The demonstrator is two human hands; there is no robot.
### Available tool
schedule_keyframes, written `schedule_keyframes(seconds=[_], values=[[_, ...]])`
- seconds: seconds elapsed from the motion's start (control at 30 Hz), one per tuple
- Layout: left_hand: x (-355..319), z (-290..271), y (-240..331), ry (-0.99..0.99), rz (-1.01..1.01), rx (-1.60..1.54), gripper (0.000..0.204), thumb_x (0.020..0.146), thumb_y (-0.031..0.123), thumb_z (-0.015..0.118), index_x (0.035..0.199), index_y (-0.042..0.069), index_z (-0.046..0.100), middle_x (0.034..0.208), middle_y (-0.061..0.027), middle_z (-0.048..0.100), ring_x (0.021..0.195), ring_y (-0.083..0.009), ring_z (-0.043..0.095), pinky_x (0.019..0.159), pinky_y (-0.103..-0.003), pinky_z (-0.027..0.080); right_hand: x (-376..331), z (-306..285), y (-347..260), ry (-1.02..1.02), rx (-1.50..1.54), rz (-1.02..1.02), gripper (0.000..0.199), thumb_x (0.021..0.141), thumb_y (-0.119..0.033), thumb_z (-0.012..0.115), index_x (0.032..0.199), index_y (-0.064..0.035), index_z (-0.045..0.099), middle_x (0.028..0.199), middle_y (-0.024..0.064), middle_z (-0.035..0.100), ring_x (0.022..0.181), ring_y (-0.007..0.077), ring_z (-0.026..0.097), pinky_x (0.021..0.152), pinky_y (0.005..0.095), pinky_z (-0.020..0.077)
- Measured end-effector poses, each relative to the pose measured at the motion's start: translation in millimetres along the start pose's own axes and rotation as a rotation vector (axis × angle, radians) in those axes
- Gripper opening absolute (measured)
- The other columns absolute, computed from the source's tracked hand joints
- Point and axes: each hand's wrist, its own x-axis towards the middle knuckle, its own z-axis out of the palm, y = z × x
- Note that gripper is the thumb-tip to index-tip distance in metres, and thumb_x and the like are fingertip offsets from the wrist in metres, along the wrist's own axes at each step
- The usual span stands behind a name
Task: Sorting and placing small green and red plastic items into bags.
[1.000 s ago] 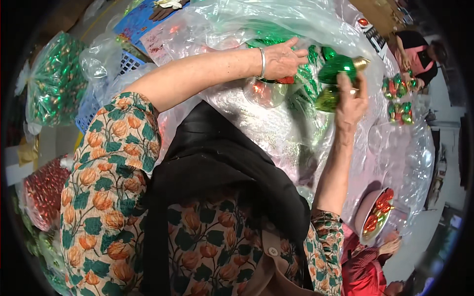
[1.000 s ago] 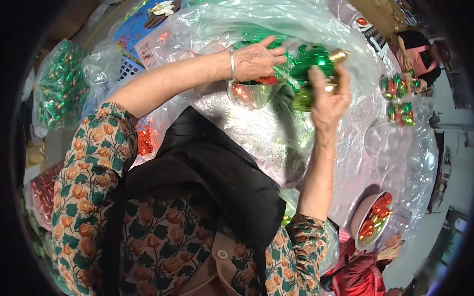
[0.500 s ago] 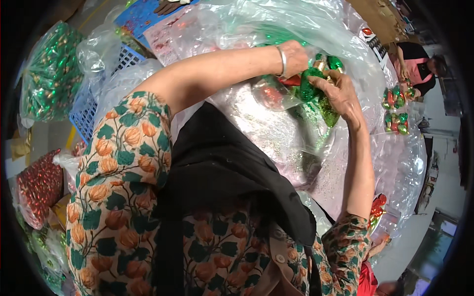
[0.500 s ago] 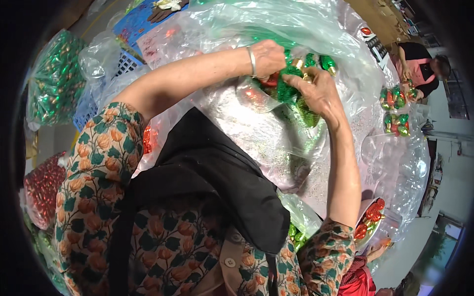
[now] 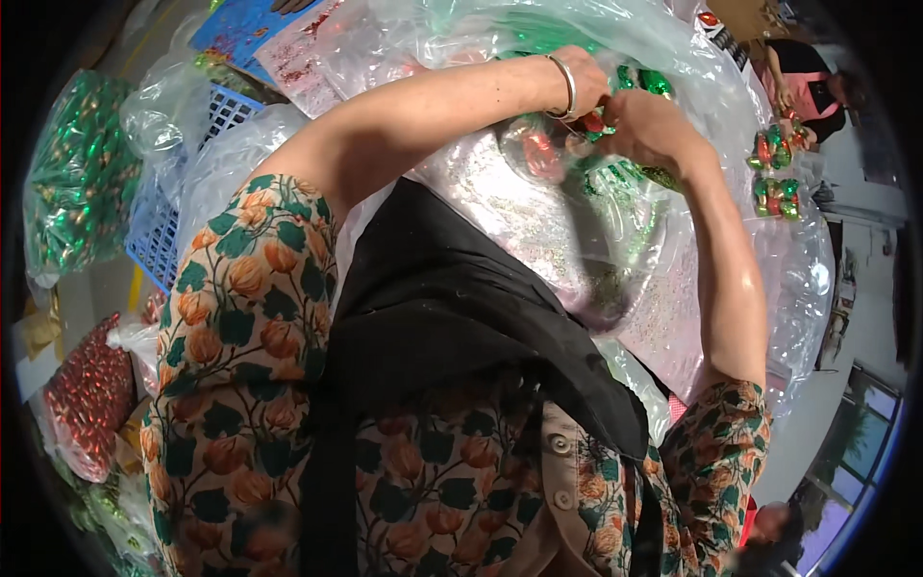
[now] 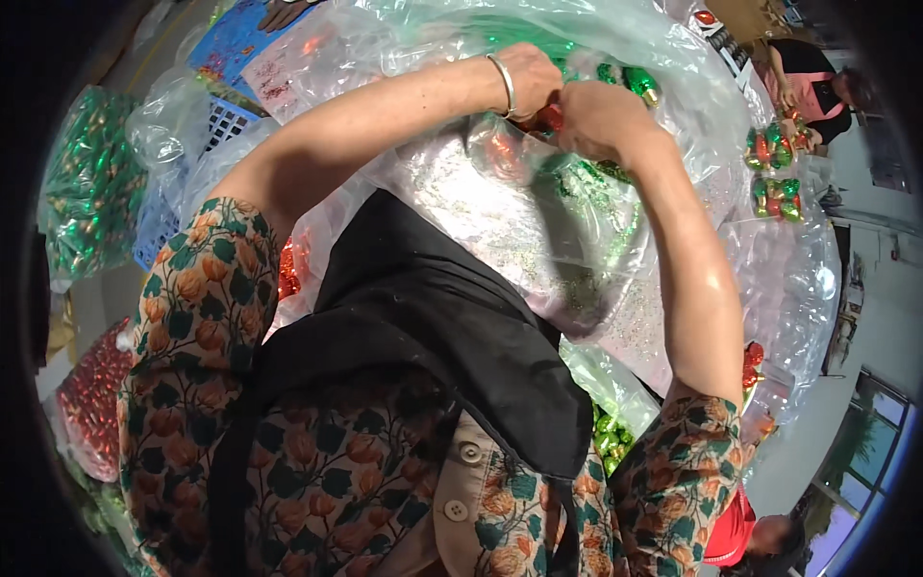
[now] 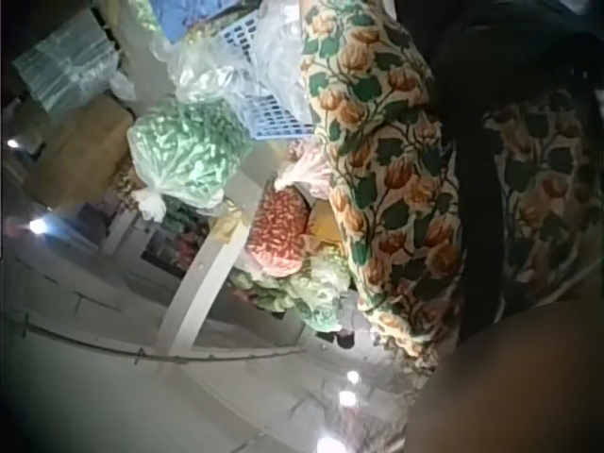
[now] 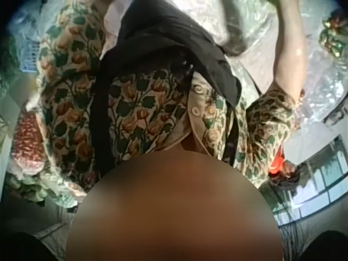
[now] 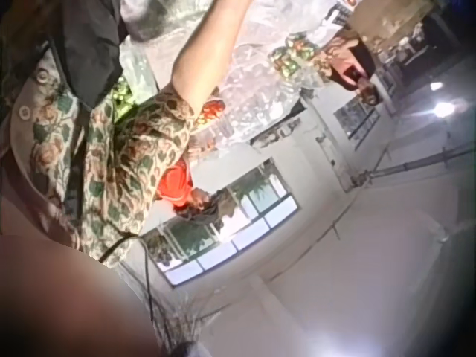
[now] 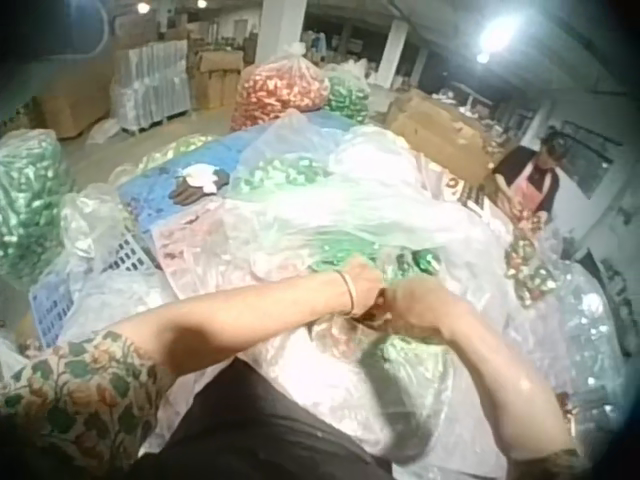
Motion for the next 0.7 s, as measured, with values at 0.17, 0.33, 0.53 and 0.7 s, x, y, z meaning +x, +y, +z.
schedule_keyframes(seconds=[0.17,0.33,0.53,0.7], values=[[6,-4,-7,-0.007,0.024,-0.111,0.013,0.064,0.016,0.062,0.073,0.006,0.066,0.076,-0.0153,0.065,0.077,-0.0319,0.063,0.066,-0.040,0.050,12,-4,-4,-0.101,-0.136,-0.206,0.022,0.078,-0.026,0.058,0.092,-0.0097,0.064,0.082,0.0159,0.064,0.073,0.0331,0.062,0.066,0.0401,0.0506],[9,9,-10,-0.015,0.006,0.014,0.016,0.064,0.018,0.063,0.076,0.008,0.066,0.080,-0.0142,0.065,0.079,-0.0313,0.063,0.066,-0.040,0.050,15,10,-14,-0.131,-0.270,-0.311,0.020,0.084,-0.030,0.054,0.097,-0.0168,0.062,0.080,0.0123,0.064,0.073,0.0317,0.061,0.064,0.0403,0.0494],[14,10,-15,0.010,-0.047,-0.004,0.017,0.066,0.020,0.062,0.078,0.009,0.066,0.082,-0.0114,0.066,0.082,-0.0297,0.064,0.067,-0.040,0.051,16,2,-11,-0.139,-0.121,-0.274,0.021,0.087,-0.030,0.053,0.098,-0.0136,0.059,0.079,0.0135,0.063,0.071,0.0314,0.059,0.064,0.0419,0.0472],[13,0,-12,-0.078,0.046,0.017,0.017,0.068,0.020,0.061,0.079,0.009,0.067,0.084,-0.0109,0.066,0.085,-0.0289,0.063,0.069,-0.040,0.051,21,1,21,-0.239,0.009,-0.312,0.023,0.086,-0.030,0.055,0.100,-0.0124,0.058,0.079,0.0139,0.062,0.070,0.0317,0.059,0.063,0.0430,0.0458]])
